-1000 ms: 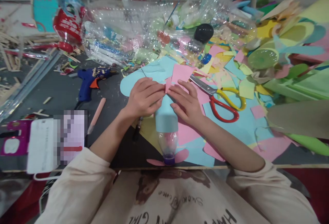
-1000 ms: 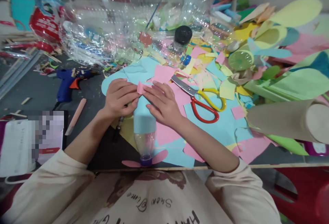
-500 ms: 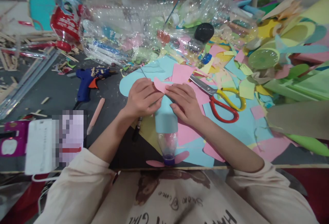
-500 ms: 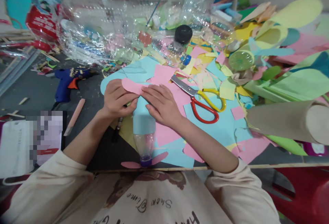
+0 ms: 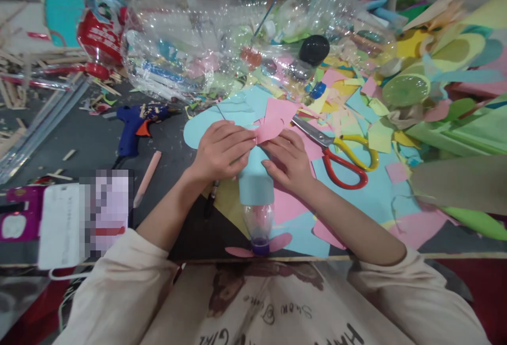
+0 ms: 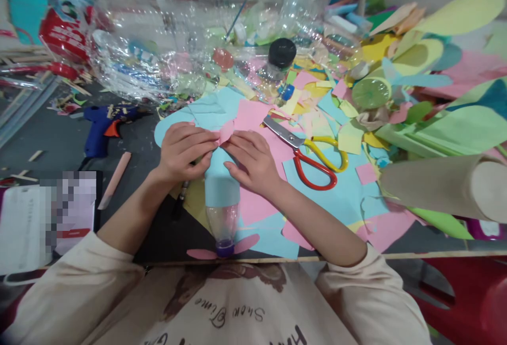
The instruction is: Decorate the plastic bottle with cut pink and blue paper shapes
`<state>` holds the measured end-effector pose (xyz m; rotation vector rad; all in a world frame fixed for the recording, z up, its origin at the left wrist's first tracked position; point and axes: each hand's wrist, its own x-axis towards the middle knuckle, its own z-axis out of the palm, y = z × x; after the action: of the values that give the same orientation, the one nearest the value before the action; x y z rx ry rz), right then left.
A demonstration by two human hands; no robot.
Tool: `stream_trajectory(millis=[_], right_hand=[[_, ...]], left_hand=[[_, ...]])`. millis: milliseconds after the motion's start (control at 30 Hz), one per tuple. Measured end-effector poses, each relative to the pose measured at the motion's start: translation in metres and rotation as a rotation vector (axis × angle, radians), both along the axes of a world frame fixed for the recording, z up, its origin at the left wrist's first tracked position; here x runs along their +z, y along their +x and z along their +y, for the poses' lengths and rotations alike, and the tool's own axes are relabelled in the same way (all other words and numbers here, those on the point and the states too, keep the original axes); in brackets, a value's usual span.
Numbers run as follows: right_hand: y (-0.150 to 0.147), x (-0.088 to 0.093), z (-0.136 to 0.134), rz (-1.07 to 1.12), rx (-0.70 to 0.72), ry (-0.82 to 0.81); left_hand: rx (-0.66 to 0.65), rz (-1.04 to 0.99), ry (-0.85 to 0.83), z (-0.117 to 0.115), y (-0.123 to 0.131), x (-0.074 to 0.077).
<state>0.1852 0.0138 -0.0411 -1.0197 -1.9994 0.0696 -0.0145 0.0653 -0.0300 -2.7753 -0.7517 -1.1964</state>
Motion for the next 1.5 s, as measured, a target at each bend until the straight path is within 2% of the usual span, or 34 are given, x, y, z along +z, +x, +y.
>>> stream_trajectory(millis=[233, 367, 500, 633, 767, 933, 1033, 1133, 1200, 1267, 1367, 1500], right_hand=[[0.001, -0.001, 0.000, -0.080, -0.031, -0.109], [-0.001, -0.002, -0.001, -0.007, -0.015, -0.096], [-0.001, -0.002, -0.002, 0.010, -0.062, -0.130], [-0.002, 0.000, -0.001, 0.050, -0.130, -0.121], [-0.003, 0.000, 0.000, 0.074, -0.127, -0.093], [0.001, -0.002, -0.002, 0.044, -0.087, -0.165], [0.003, 0.000, -0.004, 0.018, -0.012, -0.123], [0.002, 0.008, -0.008, -0.058, 0.082, -0.017], [0.000, 0.018, -0.013, -0.184, 0.157, 0.039], [0.000, 0.028, -0.021, -0.311, 0.245, 0.030], [0.002, 0.042, -0.038, -0.386, 0.378, -0.127], [0.008, 0.048, -0.054, -0.473, 0.379, -0.376]], left_hand=[[0.002, 0.047, 0.018, 0.001, 0.000, 0.003], [0.015, 0.097, -0.003, 0.001, -0.002, 0.002], [0.009, 0.113, -0.071, 0.001, -0.003, 0.001], [0.024, 0.089, -0.030, 0.001, -0.001, 0.003], [-0.008, 0.026, 0.013, 0.001, 0.000, 0.004], [0.012, 0.057, -0.138, -0.001, 0.000, 0.002], [0.115, -0.015, -0.174, 0.000, -0.004, 0.015], [0.311, -0.181, -0.126, 0.004, -0.015, 0.040], [0.356, -0.224, -0.124, 0.006, -0.024, 0.055], [0.368, -0.179, -0.208, 0.006, -0.032, 0.061], [0.348, -0.054, -0.371, 0.003, -0.040, 0.050], [0.393, 0.015, -0.348, -0.001, -0.034, 0.013]])
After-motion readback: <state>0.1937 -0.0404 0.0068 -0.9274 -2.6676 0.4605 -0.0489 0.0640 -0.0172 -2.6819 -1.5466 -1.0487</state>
